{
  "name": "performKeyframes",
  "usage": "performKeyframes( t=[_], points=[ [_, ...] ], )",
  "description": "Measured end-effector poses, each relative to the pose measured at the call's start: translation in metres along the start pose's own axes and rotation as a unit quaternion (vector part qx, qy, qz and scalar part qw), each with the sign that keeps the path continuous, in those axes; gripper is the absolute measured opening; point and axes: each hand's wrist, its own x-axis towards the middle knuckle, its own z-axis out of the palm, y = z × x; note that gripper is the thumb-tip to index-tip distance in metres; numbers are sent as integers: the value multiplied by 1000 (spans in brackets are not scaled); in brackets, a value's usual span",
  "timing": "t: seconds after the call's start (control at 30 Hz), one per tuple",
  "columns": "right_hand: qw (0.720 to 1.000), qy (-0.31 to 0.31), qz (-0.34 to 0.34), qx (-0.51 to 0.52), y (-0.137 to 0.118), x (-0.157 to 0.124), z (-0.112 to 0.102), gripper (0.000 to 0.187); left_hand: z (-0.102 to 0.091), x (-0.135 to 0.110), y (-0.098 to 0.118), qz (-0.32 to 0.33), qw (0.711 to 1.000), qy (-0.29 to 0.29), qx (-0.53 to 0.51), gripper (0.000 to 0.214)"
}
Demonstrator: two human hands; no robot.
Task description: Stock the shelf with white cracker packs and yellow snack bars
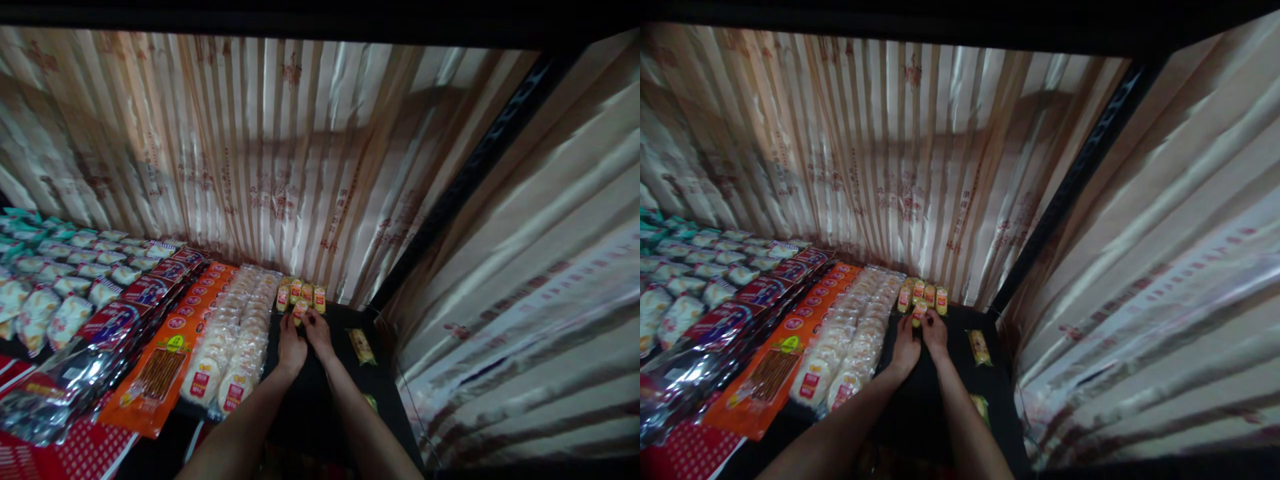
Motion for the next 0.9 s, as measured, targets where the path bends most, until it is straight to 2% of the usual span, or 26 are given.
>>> performKeyframes(
  t=[0.23, 0.5, 0.7, 0.9],
  points=[
    [998, 4, -10, -56, -7, 14, 6, 30, 1, 12, -2, 22, 1000, -11, -20, 63],
    [995, 20, 20, -93, -11, 17, 8, 24, 3, 18, -6, 48, 999, -10, -9, 62],
    [996, 9, 4, -91, -12, 14, 8, 21, -2, 17, 0, 36, 999, -15, -13, 60],
    [998, 33, 0, -54, -7, 18, 4, 25, -2, 19, 8, 35, 999, 0, -23, 57]
  ],
)
